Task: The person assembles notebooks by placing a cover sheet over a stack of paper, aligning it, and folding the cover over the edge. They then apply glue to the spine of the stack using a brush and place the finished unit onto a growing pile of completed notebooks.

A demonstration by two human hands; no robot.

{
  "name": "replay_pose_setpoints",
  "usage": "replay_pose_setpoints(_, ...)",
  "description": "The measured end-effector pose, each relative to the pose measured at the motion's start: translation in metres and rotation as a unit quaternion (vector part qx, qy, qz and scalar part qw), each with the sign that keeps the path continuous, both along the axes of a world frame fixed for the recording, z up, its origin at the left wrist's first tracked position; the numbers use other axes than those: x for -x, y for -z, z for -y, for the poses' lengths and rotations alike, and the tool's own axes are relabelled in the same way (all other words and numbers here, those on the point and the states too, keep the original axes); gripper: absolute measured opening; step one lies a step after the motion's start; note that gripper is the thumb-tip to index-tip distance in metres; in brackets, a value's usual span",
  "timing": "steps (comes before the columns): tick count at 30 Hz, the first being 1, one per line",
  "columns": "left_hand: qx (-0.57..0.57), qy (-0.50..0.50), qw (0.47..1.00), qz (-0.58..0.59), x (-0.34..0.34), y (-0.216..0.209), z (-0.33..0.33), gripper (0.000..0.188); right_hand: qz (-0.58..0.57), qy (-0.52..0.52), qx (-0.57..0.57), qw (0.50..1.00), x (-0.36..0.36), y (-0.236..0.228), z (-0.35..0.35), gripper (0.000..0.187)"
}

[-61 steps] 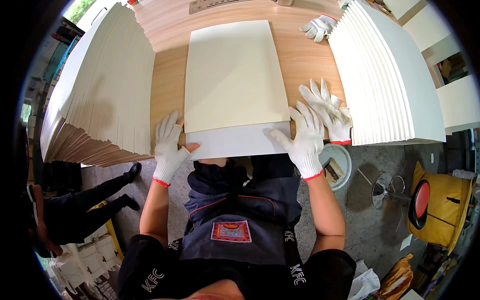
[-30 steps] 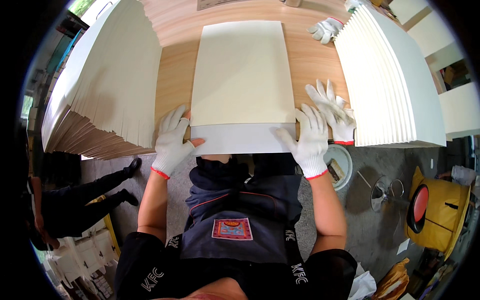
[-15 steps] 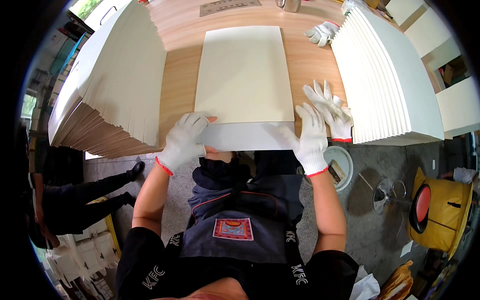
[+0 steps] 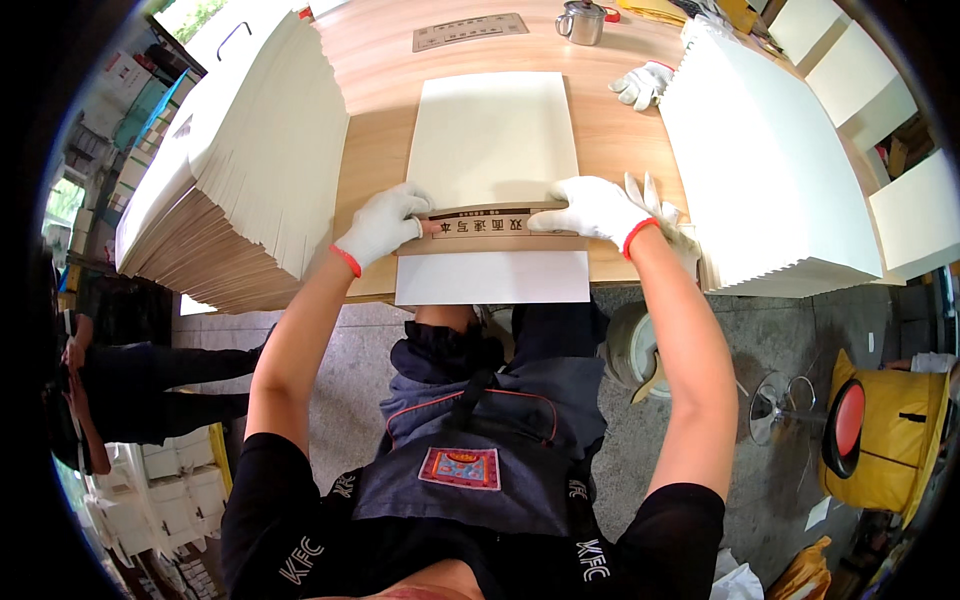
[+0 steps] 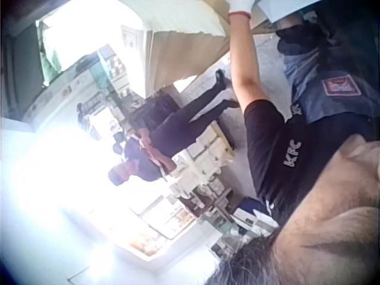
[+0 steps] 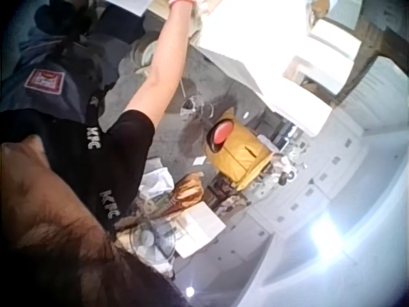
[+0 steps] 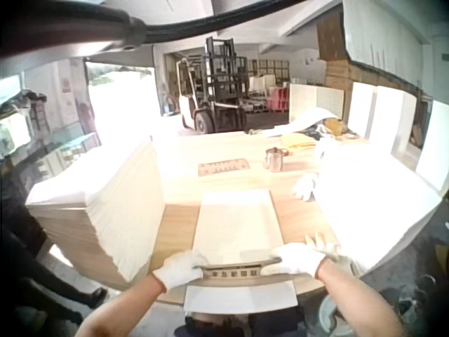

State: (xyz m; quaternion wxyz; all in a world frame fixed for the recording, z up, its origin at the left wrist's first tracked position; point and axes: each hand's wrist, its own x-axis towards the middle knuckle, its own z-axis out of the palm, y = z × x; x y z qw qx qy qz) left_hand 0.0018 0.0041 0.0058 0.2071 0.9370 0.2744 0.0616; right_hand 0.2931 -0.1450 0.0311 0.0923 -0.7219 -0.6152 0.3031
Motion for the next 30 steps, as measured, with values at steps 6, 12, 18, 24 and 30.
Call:
replay_pose_setpoints(6, 0.071, -0.03, 0.994, -0.077, -0.004, 0.013, -0.021, 0.036, 0.007, 0.07, -0.125, 0.99, 0.011, 0.033, 0.003, 0.049)
replay_pose_setpoints(12, -0.054, 0.072, 0.982, -0.166, -0.039, -0.021, -0.021, 0.067, -0.015, 0.065, -0.236, 0.97, 0.014, 0.052, 0.005, 0.044)
replay_pose_setpoints(18, -0.124, 0.366, 0.838, -0.385, -0.12, -0.056, -0.002, 0.111, -0.009, 0.07, -0.247, 0.966, 0.011, 0.061, 0.002, 0.04)
replay_pose_setpoints(24, -0.117, 0.359, 0.816, -0.437, -0.129, -0.056, 0.003, 0.122, 0.196, 0.151, -0.358, 0.9, 0.001, 0.038, 0.051, 0.038)
replay_pose_setpoints(30, -0.151, 0.4, 0.815, -0.391, -0.128, -0.047, -0.006, 0.115, 0.144, 0.021, -0.436, 0.888, -0.023, 0.047, 0.077, 0.028)
